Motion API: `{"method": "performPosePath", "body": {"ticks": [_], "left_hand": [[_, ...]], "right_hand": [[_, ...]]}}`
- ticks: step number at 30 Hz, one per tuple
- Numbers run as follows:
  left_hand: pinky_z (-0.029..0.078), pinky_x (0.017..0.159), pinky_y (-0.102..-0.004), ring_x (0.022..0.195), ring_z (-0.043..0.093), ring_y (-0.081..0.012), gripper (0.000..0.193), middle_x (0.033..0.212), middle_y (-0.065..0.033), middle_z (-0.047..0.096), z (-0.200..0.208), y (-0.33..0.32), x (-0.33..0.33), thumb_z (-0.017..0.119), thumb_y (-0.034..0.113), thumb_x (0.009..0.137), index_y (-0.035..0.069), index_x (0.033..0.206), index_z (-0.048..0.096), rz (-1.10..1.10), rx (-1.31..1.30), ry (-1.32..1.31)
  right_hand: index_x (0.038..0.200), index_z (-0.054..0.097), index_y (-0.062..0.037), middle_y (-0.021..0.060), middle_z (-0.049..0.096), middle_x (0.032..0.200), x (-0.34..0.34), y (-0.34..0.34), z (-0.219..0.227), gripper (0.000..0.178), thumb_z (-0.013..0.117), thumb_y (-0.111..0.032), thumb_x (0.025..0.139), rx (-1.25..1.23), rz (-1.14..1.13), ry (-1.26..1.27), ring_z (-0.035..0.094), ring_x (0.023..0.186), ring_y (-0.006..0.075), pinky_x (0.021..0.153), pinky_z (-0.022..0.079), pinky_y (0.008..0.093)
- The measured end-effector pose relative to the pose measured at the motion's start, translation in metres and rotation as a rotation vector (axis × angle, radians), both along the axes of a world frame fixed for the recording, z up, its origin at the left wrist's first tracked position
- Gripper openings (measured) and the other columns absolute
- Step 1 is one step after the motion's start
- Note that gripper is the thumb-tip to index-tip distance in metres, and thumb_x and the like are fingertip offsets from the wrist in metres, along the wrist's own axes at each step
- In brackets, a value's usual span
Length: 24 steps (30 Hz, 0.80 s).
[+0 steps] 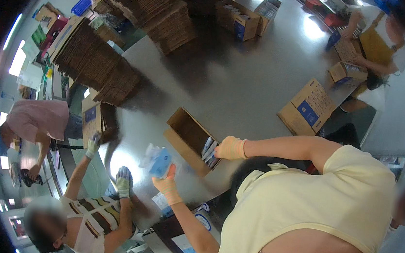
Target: The person packs small blue and white packets into cardboard boxes on a metal table. They repeatedly pick up packets, place them into the boxes, and then close the boxes. Other workers are visible in the background performing similar tasks.
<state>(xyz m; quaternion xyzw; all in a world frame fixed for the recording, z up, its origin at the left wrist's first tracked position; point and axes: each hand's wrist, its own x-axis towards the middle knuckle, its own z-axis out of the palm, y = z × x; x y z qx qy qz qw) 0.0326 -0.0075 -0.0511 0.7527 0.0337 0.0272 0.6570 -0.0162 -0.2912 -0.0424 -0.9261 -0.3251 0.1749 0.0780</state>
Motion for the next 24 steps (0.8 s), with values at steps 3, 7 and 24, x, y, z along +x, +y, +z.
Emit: {"method": "performPosePath", "body": {"ticks": [3, 7, 24], "left_hand": [[0.045, 0.092, -0.0405, 0.100, 0.060, -0.0224, 0.057, 0.108, -0.0077, 0.062, -0.003, -0.030, 0.020, 0.080, 0.017, 0.066, 0.005, 0.117, 0.057, -0.156, -0.131, -0.094], [0.024, 0.104, -0.0503, 0.122, 0.041, -0.0288, 0.069, 0.123, -0.0023, 0.055, -0.041, -0.080, 0.026, 0.085, 0.030, 0.058, 0.008, 0.117, 0.057, -0.206, 0.149, -0.067], [0.019, 0.109, -0.0494, 0.133, 0.025, -0.0401, 0.121, 0.135, -0.0215, 0.039, 0.015, -0.150, 0.064, 0.087, 0.045, 0.051, -0.003, 0.140, 0.021, -0.544, 1.476, -0.013]], "right_hand": [[0.086, 0.064, -0.0074, 0.0090, 0.066, 0.085, 0.000, 0.004, 0.003, 0.012, 0.062, -0.011, 0.075, 0.006, -0.013, 0.022, 0.067, 0.077, 0.0304, 0.059, 0.053, 0.0418], [0.085, 0.065, -0.0085, 0.0092, 0.066, 0.083, 0.002, 0.012, 0.015, 0.011, 0.059, -0.011, 0.076, 0.007, 0.065, 0.011, 0.067, 0.075, 0.0308, 0.057, 0.053, 0.0422], [0.093, 0.061, -0.0103, 0.0126, 0.065, 0.082, -0.001, 0.011, -0.007, 0.015, 0.054, -0.017, 0.082, 0.044, -0.002, 0.015, 0.067, 0.073, 0.0336, 0.058, 0.053, 0.0438]]}}
